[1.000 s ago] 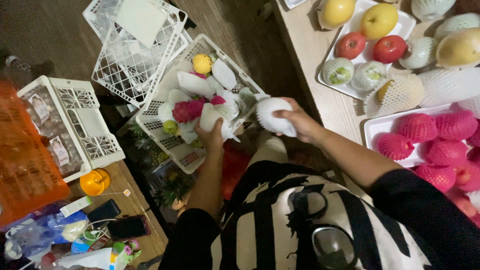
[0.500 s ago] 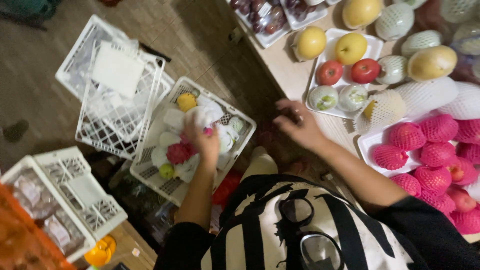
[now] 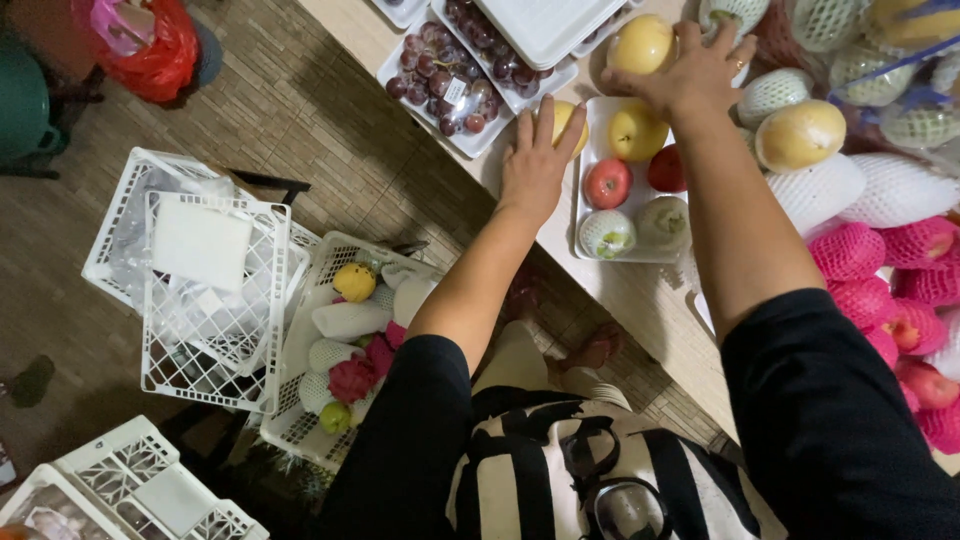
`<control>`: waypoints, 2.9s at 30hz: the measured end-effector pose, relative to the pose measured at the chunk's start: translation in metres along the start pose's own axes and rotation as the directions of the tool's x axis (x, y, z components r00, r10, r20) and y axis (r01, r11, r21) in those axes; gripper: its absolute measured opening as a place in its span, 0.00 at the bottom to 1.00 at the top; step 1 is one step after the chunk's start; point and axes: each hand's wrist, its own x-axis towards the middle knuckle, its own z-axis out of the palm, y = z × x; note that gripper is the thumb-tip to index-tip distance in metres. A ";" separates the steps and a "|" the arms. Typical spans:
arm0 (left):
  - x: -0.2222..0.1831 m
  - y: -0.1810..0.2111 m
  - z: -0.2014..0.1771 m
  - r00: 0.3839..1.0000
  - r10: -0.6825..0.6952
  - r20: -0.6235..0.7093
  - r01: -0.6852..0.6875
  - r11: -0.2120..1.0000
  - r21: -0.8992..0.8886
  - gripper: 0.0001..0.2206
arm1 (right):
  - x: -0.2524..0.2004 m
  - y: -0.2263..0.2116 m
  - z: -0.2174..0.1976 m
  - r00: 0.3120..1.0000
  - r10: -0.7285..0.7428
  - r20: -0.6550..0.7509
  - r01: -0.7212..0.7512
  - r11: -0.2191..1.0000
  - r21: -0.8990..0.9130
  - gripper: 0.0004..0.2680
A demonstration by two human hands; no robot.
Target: The person is wrapping various fruits like apples and pears in protective foam sleeves and arranging them on trays for display or sale.
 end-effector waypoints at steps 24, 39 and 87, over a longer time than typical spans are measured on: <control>-0.405 -0.116 0.104 0.219 -0.976 0.015 0.816 0.175 -0.551 0.39 | 0.076 0.060 0.018 0.995 0.081 -0.060 -0.026 0.783 0.621 0.33; -0.333 -0.065 0.125 0.943 0.037 0.330 0.053 -0.998 -0.040 0.44 | -0.256 0.005 0.206 0.260 -0.936 0.237 0.481 0.338 0.809 0.34; -0.239 -0.036 0.028 0.845 0.036 0.534 0.469 -0.530 -0.706 0.32 | -0.100 0.183 0.017 0.647 -0.496 -0.579 0.591 0.806 -0.030 0.25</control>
